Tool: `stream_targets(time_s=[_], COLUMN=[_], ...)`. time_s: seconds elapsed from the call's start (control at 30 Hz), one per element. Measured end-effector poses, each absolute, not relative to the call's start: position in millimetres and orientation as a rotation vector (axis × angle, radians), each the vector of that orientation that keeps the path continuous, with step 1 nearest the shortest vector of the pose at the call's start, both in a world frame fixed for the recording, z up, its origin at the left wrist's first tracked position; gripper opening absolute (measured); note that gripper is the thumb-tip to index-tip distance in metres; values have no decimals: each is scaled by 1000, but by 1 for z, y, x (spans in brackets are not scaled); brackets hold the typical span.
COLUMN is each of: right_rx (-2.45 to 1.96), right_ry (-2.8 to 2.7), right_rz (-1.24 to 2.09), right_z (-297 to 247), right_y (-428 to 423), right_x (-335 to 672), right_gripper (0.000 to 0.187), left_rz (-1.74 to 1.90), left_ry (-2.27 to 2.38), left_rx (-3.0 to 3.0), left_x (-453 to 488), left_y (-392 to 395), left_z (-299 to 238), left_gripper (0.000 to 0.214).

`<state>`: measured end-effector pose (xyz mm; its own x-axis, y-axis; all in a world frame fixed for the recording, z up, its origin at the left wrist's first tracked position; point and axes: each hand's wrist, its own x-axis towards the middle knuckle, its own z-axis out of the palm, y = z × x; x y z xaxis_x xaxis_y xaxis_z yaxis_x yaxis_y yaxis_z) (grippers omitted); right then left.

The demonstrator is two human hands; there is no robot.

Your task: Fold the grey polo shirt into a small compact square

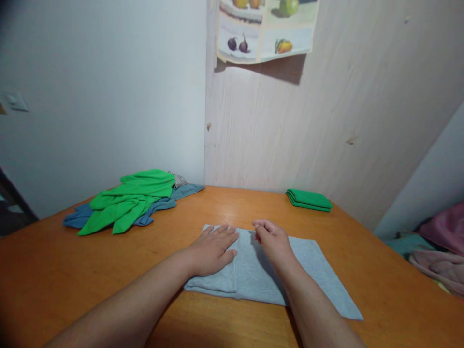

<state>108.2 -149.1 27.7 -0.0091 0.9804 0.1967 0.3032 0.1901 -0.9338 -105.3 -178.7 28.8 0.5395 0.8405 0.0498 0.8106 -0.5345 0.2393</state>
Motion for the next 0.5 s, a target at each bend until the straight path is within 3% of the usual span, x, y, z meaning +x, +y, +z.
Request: stream_targets(time_s=[0.5], right_rx=[-1089], right_ry=[-2008], right_rz=[666], right_z=[-3], right_y=[-141], right_x=[101], right_gripper=[58], left_rz=[394], left_ry=[1374], left_rx=[2601], left_x=[-109], left_y=[-174], left_z=[17], left_gripper=[64])
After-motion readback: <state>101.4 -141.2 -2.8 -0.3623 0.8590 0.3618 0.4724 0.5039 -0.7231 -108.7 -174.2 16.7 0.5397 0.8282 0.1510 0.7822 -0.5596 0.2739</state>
